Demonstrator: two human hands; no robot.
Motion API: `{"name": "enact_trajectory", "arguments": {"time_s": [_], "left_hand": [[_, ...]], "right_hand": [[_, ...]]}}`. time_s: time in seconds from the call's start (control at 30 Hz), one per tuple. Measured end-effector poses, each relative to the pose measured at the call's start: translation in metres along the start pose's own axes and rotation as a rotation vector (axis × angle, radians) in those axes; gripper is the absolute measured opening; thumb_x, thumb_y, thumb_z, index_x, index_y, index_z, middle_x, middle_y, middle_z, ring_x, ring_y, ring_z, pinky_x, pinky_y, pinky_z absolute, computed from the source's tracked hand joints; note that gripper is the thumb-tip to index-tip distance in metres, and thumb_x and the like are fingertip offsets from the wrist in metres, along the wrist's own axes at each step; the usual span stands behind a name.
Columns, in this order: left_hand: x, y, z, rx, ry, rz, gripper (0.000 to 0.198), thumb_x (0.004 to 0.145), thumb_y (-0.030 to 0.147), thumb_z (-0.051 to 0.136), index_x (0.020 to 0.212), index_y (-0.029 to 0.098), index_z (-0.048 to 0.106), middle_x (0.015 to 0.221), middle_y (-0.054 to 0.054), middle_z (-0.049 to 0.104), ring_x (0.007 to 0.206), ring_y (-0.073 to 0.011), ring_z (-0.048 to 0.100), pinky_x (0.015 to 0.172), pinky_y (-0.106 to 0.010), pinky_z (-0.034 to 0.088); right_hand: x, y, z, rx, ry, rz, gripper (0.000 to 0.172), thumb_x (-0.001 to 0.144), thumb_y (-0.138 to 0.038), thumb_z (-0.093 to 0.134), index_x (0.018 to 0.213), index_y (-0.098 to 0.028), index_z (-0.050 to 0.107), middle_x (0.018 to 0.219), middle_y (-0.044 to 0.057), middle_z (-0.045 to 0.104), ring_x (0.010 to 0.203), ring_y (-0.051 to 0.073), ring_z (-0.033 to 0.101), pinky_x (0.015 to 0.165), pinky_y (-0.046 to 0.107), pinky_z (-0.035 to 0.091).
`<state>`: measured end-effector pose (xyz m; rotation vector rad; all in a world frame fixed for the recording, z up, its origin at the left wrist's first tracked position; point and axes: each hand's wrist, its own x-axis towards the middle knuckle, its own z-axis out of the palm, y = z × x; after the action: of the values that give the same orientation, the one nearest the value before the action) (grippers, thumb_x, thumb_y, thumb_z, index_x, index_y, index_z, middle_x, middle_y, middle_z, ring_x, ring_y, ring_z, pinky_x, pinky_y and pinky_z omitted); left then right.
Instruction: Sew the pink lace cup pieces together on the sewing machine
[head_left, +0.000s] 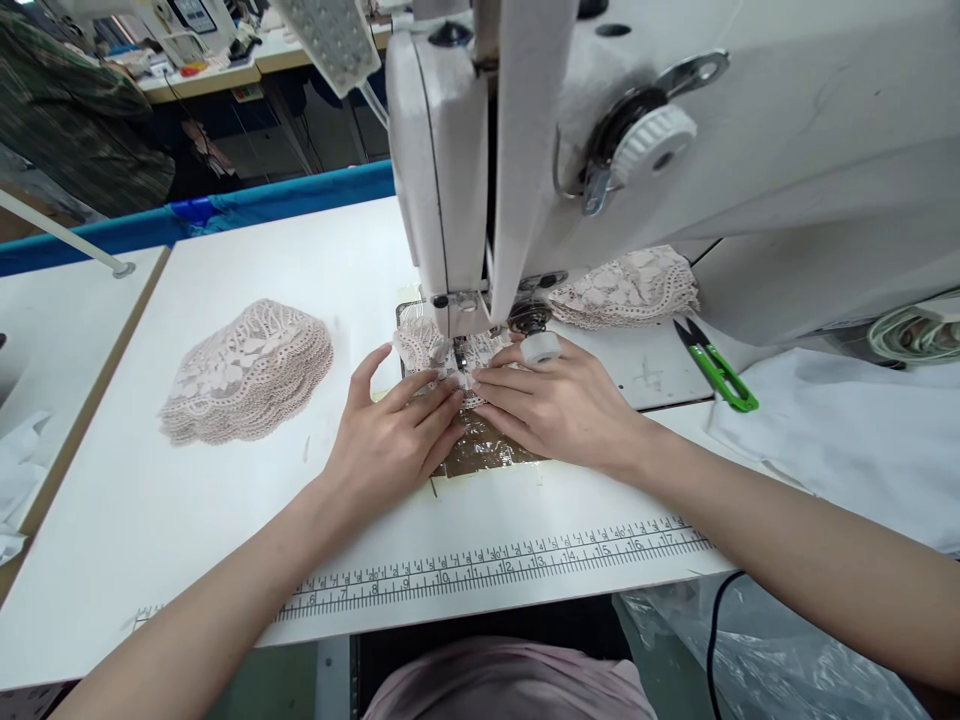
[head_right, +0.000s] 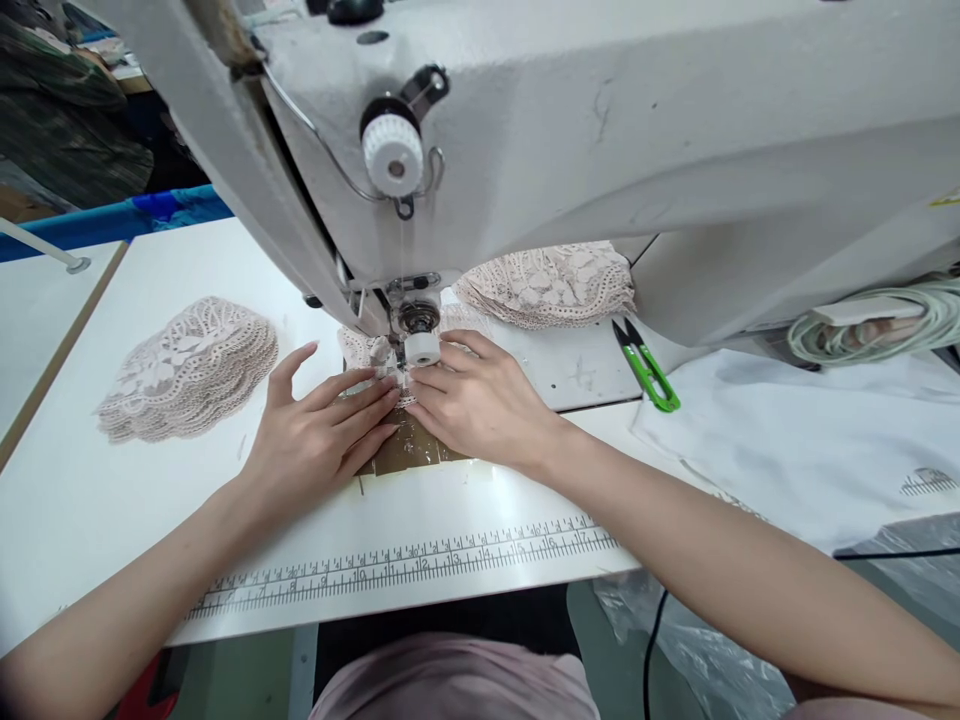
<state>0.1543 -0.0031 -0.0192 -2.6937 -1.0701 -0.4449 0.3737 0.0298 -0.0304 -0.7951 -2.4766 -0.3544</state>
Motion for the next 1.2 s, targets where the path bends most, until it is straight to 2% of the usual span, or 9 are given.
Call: {"name": "enact_trajectory", "arguments": {"time_s": [0.2,0.37,0.53,0.7,1.2], "left_hand": [[0.001,-0.001,0.005,-0.024,0.074,-0.027,0.026,0.096,0.025,0.052,0.118,0.024,0.064,0.109,-0.003,0.073,0.106,-0.0226,0.067,0.114,-0.058,0.026],[0.001,-0.004,0.006,-0.015,0.041,-0.036,0.028,0.096,0.026,0.050,0.122,0.023,0.062,0.115,-0.004,0.071,0.110,-0.0228,0.065,0.113,-0.058,0.026],[0.002,-0.007,0.007,-0.027,0.022,-0.051,0.030,0.096,0.027,0.049,0.124,0.022,0.061,0.118,-0.005,0.070,0.112,-0.0242,0.063,0.113,-0.058,0.026],[0.005,-0.008,0.009,-0.065,0.015,-0.071,0.031,0.096,0.028,0.051,0.124,0.023,0.062,0.120,-0.006,0.069,0.112,-0.0264,0.063,0.112,-0.060,0.027],[0.008,-0.013,0.012,-0.050,0.005,-0.087,0.031,0.097,0.034,0.048,0.122,0.021,0.062,0.121,-0.006,0.068,0.115,-0.0259,0.062,0.112,-0.059,0.026]], "right_hand": [[-0.001,0.001,0.001,0.001,-0.001,-0.004,0.024,0.096,-0.024,0.051,0.100,-0.016,0.073,0.101,0.002,0.075,0.089,0.019,0.063,0.086,0.037,0.044],[-0.001,0.003,0.003,-0.011,-0.026,0.009,0.023,0.095,-0.023,0.052,0.102,-0.017,0.072,0.104,0.001,0.074,0.090,0.020,0.063,0.086,0.036,0.044],[0.000,0.004,0.004,-0.006,-0.046,0.029,0.022,0.095,-0.021,0.053,0.103,-0.015,0.072,0.099,0.005,0.075,0.091,0.021,0.063,0.090,0.039,0.043],[0.002,0.005,0.005,-0.041,-0.077,0.041,0.022,0.095,-0.022,0.052,0.102,-0.016,0.072,0.099,0.005,0.075,0.089,0.021,0.063,0.092,0.039,0.043],[0.004,0.007,0.010,-0.086,-0.113,0.084,0.026,0.097,-0.025,0.048,0.105,-0.016,0.070,0.103,0.006,0.074,0.095,0.021,0.061,0.098,0.039,0.038]]}}
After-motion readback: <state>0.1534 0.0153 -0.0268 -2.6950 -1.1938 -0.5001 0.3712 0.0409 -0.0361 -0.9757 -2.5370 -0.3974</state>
